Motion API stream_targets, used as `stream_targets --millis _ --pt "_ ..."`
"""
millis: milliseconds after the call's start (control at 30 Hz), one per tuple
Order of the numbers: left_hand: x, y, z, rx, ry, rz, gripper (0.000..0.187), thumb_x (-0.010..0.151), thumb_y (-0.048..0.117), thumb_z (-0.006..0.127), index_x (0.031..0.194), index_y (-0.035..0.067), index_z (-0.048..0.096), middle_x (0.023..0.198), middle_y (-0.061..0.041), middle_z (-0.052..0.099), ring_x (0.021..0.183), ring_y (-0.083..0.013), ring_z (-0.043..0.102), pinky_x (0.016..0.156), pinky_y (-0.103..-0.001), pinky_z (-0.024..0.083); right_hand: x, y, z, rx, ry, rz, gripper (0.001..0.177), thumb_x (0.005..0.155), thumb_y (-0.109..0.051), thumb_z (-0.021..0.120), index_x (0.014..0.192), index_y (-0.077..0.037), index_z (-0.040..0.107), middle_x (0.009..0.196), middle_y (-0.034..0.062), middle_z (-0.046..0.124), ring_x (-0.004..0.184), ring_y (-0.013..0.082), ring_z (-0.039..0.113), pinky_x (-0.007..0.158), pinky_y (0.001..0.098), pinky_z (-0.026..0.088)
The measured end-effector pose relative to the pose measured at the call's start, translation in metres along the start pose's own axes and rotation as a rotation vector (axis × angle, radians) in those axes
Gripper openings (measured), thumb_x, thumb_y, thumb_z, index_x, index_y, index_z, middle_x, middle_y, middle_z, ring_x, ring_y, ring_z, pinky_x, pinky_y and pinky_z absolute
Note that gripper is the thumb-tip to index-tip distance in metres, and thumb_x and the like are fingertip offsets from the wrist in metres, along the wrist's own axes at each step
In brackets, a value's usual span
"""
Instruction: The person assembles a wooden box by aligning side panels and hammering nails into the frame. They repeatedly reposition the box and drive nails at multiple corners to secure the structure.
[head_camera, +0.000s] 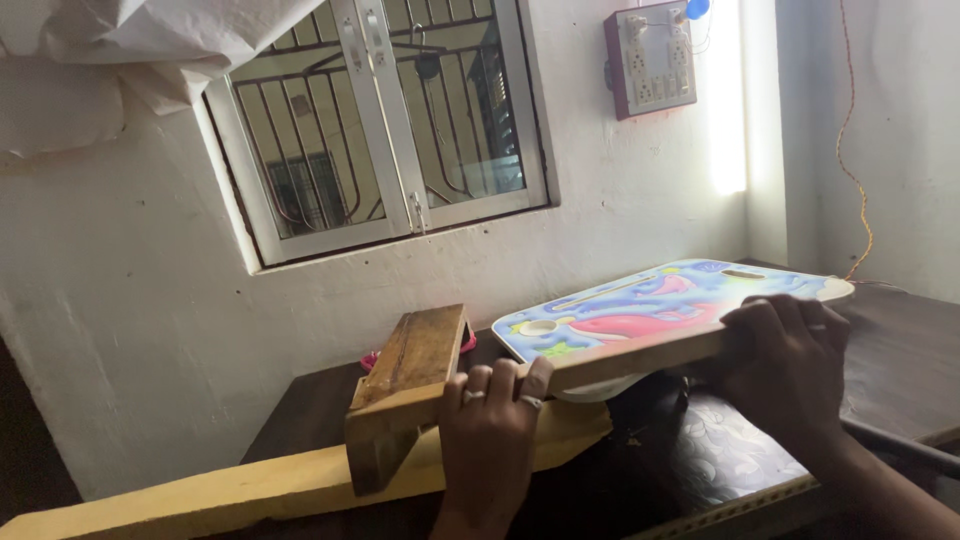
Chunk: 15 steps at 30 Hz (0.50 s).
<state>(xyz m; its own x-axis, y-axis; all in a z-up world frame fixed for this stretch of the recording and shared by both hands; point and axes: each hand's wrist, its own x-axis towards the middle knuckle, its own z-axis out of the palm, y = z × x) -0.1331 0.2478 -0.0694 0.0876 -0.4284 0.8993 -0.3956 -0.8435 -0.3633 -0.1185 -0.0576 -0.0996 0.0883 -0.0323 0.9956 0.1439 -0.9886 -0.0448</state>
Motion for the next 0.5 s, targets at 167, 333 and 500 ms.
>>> stream_targets --millis 167,333,500 --pt "-0.016 0.015 0.002 0.043 0.040 -0.048 0.029 0.087 0.017 0.062 0.116 0.019 0.066 0.093 -0.002 0.057 0.087 -0.0203 0.059 0.084 -0.038 0.044 -0.022 0.002 0.000 -0.065 0.028 0.018 0.042 0.073 -0.035 0.085 0.106 -0.021 0.064 0.106 -0.0018 0.066 0.111 0.0217 0.063 0.108 0.0374 0.034" --pt "-0.040 0.035 0.010 0.086 0.045 -0.076 0.028 0.087 0.023 0.066 0.115 0.021 0.065 0.099 -0.001 0.062 0.092 -0.0195 0.062 0.086 -0.042 0.045 -0.045 0.004 -0.004 -0.007 0.003 0.022 0.053 0.063 -0.044 0.089 0.105 -0.019 0.066 0.112 0.0010 0.066 0.113 0.0235 0.061 0.109 0.0430 0.034" --pt "-0.064 0.053 0.021 0.121 0.129 -0.082 0.021 0.093 0.026 0.067 0.114 0.023 0.064 0.108 0.002 0.067 0.102 -0.0176 0.064 0.087 -0.040 0.046 -0.071 0.004 -0.008 -0.024 -0.056 0.060 0.045 0.066 -0.029 0.086 0.107 -0.020 0.068 0.113 -0.0016 0.068 0.114 0.0225 0.061 0.107 0.0402 0.033"
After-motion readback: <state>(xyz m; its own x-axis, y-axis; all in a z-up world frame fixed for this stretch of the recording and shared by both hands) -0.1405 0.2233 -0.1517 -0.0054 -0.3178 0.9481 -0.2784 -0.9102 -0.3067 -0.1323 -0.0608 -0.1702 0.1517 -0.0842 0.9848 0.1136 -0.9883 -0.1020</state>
